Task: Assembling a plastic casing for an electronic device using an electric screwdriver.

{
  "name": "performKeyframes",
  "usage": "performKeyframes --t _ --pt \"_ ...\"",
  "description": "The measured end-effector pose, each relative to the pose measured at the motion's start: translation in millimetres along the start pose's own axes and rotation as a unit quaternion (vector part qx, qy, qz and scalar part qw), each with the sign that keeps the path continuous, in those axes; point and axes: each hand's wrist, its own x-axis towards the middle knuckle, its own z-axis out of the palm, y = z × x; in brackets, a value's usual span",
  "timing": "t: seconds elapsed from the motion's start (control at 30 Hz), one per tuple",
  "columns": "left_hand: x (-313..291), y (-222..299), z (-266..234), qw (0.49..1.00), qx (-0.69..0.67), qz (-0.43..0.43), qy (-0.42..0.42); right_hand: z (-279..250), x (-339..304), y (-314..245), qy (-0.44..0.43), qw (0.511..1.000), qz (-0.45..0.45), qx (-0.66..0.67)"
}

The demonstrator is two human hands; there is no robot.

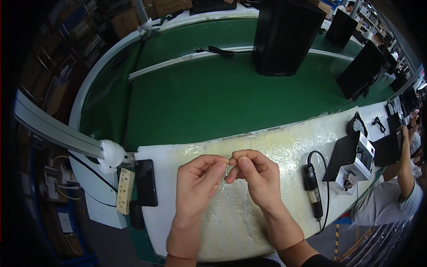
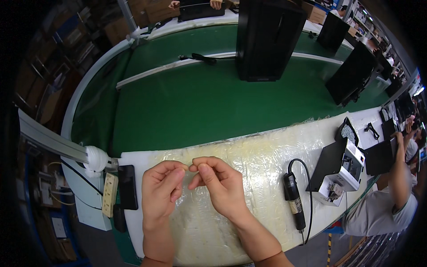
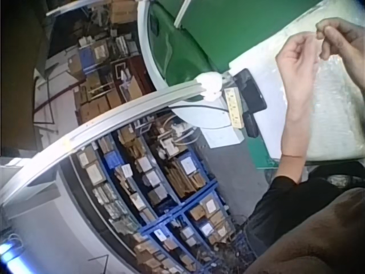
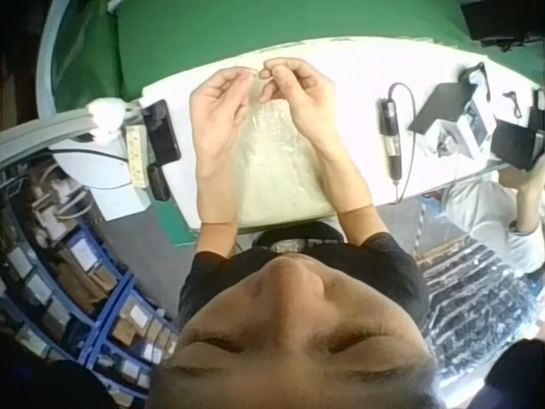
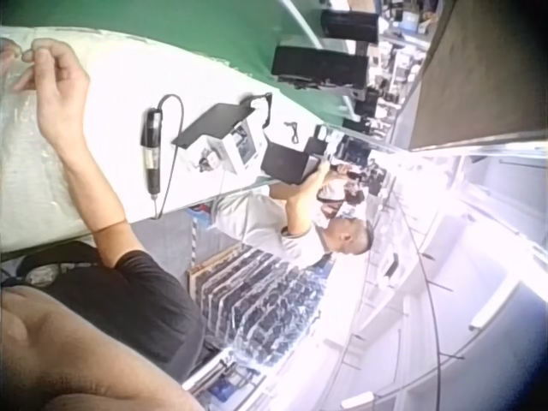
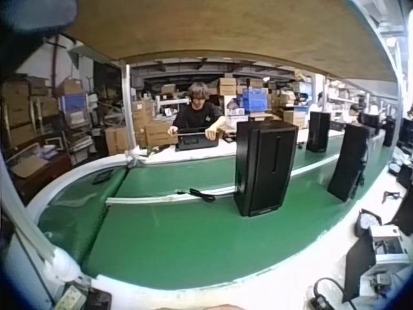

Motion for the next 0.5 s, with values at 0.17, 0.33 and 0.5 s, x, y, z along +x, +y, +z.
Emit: performKeyframes --t 0.17,0.33,0.5 --pt "0 1 0 1.000 -0.008 -0.004 -0.004 0 0 0 0.008 0.999 0.011 0.035" --pt "0 2 -1 0.999 -0.029 -0.021 -0.023 -2 2 4 0.024 1.000 0.008 0.011" --pt "-1 5 -2 0.997 -0.063 -0.035 -0.039 -12 7 11 0.066 0.995 -0.004 0.078"
